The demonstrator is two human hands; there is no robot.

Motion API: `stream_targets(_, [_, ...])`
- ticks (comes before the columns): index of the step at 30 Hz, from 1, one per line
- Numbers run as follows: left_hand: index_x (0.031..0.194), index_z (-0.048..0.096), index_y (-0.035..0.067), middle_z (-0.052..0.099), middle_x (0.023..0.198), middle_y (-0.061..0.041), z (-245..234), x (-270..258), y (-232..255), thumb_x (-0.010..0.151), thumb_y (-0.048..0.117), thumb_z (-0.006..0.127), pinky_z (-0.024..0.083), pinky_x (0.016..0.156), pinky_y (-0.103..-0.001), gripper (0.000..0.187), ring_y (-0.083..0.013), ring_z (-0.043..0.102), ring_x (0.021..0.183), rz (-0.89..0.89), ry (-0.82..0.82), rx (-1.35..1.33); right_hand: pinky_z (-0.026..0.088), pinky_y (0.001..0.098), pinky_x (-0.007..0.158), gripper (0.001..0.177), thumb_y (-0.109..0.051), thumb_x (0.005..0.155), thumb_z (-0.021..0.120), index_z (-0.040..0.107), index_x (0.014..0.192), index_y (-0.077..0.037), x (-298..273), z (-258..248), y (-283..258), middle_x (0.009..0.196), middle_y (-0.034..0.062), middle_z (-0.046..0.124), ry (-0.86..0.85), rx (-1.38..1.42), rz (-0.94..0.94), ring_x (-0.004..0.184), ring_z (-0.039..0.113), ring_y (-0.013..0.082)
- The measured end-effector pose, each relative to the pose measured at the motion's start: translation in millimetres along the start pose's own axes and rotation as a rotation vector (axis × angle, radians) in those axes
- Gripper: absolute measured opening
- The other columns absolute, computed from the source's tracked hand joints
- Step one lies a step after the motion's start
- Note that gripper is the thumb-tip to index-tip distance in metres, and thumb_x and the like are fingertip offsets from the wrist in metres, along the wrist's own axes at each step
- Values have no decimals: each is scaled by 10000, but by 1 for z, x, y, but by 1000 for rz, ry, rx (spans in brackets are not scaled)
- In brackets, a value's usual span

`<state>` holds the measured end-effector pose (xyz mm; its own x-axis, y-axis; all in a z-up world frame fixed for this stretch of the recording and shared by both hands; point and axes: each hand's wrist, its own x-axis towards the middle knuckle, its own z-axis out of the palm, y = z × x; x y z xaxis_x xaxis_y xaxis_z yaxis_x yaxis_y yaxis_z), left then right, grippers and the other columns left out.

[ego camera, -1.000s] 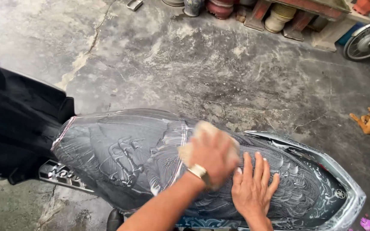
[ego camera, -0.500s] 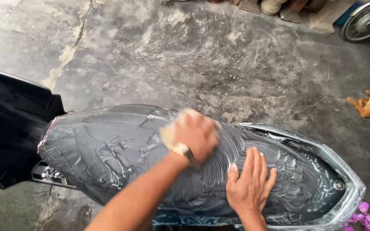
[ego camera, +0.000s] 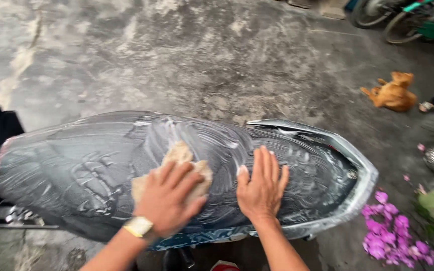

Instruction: The person scrubs the seat of a motorcycle with a soapy sponge. They repeatedly rub the sponge across the seat's surface to clean it.

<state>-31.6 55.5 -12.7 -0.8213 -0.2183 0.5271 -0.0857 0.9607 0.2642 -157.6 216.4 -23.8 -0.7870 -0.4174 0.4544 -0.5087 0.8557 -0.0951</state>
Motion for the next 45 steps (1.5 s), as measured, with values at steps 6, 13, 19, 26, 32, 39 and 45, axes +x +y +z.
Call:
stream_targets(6, [1043,558,319,522,1092,53,11,-12,-15,749,557,517,388,815,-463,380,-234,438,1086,-287,-72,227,225,511,998,447,-294,840,458,495,1228,-76,-6,1,1,1277,110,485,97,50,-49,1188,437,270])
stream_targets(13, [1133,521,272,494,1232,-10,-33,-66,-85,789,544,467,387,791,-468,442,-285,464,1119,167,-78,146,243,494,980,506,-318,809,458,492,1251,-74,-4,0,-2,1321,85,482,22,-35,-66,1203,426,270])
stream_targets(19, [1068,577,119,537,1139,-92,-5,-96,-77,843,421,523,342,944,-498,380,-369,448,1079,-593,401,272,256,470,961,490,-261,811,483,545,1240,-33,-5,7,1,1292,130,534,108,-78,-150,1178,464,297])
stream_targets(26, [1197,547,220,427,1295,-101,34,-81,54,898,450,428,222,880,-639,396,-431,360,1172,-262,260,94,299,473,950,471,-263,864,492,586,1268,-40,-6,8,15,1322,137,562,99,-117,-223,1189,505,298])
stream_targets(32, [1161,528,173,520,1211,-61,3,-125,-62,827,517,440,314,953,-514,487,-254,488,1143,-223,406,64,238,478,1050,494,-246,905,494,591,1315,13,-14,14,20,1378,176,555,86,-14,-177,1254,477,340])
stream_targets(39, [1087,505,71,481,1115,-117,23,-138,-87,767,363,534,410,877,-434,434,-279,478,1056,-993,843,-167,229,466,1054,478,-213,916,524,609,1313,39,-15,20,25,1382,215,576,107,-33,-207,1258,489,363])
stream_targets(45, [1307,221,-25,288,1334,-238,45,-98,7,828,342,394,262,1000,-392,627,-317,330,1219,-1888,1042,-574,278,456,1030,475,-251,899,487,611,1293,-16,-14,14,22,1353,162,583,130,-115,-214,1233,515,335])
